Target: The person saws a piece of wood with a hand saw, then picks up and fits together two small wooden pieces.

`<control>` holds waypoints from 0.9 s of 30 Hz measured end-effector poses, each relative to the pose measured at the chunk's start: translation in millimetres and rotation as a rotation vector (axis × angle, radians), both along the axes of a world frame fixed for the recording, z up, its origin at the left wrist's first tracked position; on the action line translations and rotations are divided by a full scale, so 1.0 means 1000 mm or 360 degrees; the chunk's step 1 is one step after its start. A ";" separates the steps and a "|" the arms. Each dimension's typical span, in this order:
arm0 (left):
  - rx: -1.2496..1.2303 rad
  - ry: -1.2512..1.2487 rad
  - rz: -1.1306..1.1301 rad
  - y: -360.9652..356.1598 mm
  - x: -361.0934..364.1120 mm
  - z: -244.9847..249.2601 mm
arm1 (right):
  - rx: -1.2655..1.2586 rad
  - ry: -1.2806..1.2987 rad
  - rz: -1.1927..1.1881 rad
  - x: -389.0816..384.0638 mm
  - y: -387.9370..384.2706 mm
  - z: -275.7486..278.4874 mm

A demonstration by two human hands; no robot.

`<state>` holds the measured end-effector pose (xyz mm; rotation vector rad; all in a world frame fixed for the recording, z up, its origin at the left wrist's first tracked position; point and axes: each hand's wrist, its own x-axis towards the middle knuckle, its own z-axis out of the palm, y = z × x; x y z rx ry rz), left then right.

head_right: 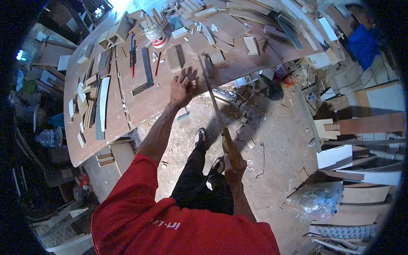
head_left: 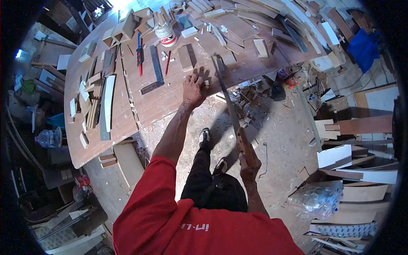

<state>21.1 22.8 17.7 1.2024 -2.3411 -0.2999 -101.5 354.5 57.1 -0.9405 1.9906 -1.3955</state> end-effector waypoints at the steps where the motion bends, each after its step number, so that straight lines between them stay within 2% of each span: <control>1: -0.0039 -0.0016 -0.0060 -0.002 0.000 0.001 | -0.0003 0.0000 -0.0014 0.000 -0.005 0.003; 3: -0.0005 -0.0062 -0.0070 -0.006 -0.001 -0.003 | -0.0158 0.0031 0.0020 0.007 -0.016 0.015; 5: -0.0115 0.0066 -0.0056 -0.006 -0.003 -0.004 | -0.0061 -0.0068 0.0066 0.010 -0.025 0.025; 7: -0.0061 0.0037 -0.0078 -0.007 -0.001 -0.005 | 0.0085 -0.0238 0.0071 0.014 -0.034 0.026; 11: -0.0074 -0.0034 -0.0057 -0.002 0.003 -0.005 | -0.0001 -0.0267 0.0013 0.021 -0.048 0.022; 14: -0.0226 -0.0048 0.0046 0.002 -0.002 -0.004 | 0.0007 -0.0270 0.0047 0.020 -0.051 0.023; 17: -0.0227 0.0061 0.0054 0.002 -0.004 -0.011 | 0.0011 -0.0050 0.0101 0.018 -0.052 0.023; 20: -0.0188 0.0109 0.0159 0.006 -0.008 -0.017 | -0.0076 -0.0010 0.0114 0.018 -0.050 0.018; 24: -0.0094 0.0072 0.0185 0.008 -0.009 -0.015 | -0.0050 -0.0047 0.0096 0.019 -0.048 0.019; 27: -0.0087 0.0228 0.0275 0.012 -0.013 -0.010 | 0.0005 -0.0133 0.0086 0.019 -0.045 0.018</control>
